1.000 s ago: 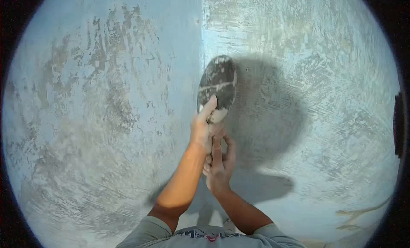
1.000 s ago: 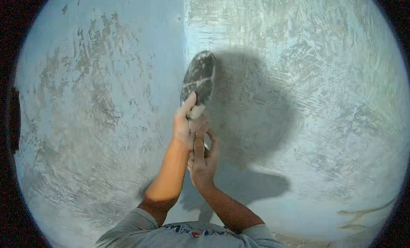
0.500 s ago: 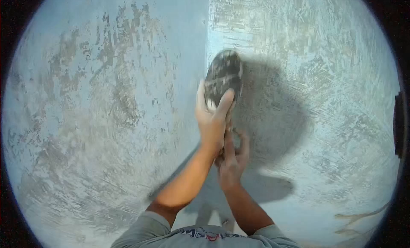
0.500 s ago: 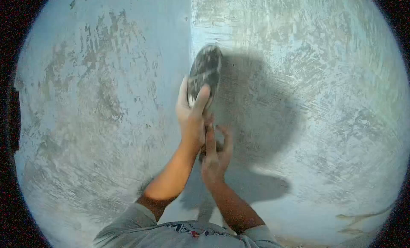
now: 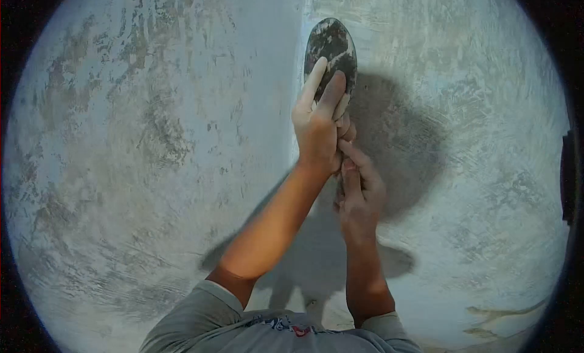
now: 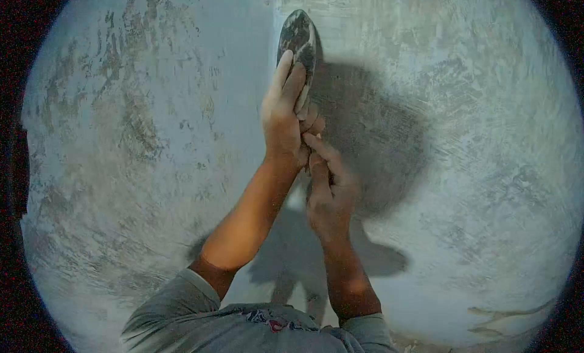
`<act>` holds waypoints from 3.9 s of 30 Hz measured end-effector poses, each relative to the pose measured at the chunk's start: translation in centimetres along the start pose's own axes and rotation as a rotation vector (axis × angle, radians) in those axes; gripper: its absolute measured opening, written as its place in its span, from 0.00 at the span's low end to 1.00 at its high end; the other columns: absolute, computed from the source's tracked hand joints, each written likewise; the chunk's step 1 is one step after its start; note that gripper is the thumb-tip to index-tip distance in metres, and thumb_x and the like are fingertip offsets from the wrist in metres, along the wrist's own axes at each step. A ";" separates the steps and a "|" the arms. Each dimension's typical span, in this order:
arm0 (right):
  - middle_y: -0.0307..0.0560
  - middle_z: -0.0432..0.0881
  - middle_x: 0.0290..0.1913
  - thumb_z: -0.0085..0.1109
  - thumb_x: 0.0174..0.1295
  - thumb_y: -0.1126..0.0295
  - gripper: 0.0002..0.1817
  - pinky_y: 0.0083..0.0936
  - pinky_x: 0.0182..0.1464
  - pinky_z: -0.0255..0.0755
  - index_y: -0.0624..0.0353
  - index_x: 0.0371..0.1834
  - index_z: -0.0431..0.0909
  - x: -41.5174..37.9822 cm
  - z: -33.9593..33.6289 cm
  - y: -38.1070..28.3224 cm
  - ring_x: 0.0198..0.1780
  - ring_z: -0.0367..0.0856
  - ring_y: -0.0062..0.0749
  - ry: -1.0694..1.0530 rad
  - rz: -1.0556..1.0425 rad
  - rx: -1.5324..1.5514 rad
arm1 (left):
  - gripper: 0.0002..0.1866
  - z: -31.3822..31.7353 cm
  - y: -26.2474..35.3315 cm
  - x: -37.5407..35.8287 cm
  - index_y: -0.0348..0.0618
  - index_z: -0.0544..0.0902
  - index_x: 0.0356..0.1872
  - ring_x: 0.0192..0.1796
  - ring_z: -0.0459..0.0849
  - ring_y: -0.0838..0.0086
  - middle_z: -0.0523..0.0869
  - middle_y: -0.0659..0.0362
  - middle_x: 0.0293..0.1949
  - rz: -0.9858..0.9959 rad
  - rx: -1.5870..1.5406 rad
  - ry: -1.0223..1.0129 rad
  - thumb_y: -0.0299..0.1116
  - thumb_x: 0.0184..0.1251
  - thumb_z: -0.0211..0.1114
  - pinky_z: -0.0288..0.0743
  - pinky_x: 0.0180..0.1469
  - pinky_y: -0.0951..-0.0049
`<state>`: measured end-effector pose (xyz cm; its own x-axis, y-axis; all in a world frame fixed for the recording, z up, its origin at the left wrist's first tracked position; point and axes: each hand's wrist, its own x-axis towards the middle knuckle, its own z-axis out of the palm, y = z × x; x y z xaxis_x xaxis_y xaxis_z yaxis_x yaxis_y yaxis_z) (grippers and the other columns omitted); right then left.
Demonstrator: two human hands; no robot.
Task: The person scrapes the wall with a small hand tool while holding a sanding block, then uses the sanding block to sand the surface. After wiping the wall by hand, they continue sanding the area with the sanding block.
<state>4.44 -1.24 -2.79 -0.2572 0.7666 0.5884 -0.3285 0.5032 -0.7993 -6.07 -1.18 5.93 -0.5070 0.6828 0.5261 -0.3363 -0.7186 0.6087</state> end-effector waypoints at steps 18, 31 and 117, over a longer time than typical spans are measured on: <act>0.31 0.75 0.32 0.48 0.89 0.65 0.19 0.18 0.21 0.63 0.57 0.74 0.81 -6.2 2.4 0.3 0.22 0.66 0.12 -0.107 0.254 0.275 | 0.38 -3.9 1.9 -4.6 0.37 0.64 0.86 0.21 0.63 0.88 0.72 0.72 0.27 -0.195 0.016 -0.027 0.37 0.83 0.68 0.63 0.25 0.79; 0.30 0.76 0.36 0.51 0.89 0.59 0.21 0.17 0.23 0.63 0.55 0.75 0.82 -7.2 3.1 1.3 0.25 0.65 0.10 -0.082 0.198 0.249 | 0.39 -4.3 0.8 -3.2 0.38 0.62 0.87 0.23 0.62 0.86 0.73 0.71 0.28 -0.080 0.061 0.045 0.39 0.84 0.68 0.63 0.26 0.76; 0.57 0.88 0.69 0.49 0.89 0.58 0.23 0.38 0.75 0.73 0.62 0.71 0.85 -6.2 2.9 3.4 0.71 0.85 0.43 -0.014 0.074 -0.131 | 0.35 -5.4 -0.8 -4.5 0.43 0.66 0.87 0.20 0.64 0.85 0.75 0.69 0.28 -0.164 -0.019 0.085 0.38 0.86 0.65 0.64 0.21 0.76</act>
<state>2.24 -5.43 -8.81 -0.2892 0.7984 0.5282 -0.1870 0.4940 -0.8491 -7.78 -4.37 -0.14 -0.5091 0.7779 0.3684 -0.4344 -0.6017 0.6702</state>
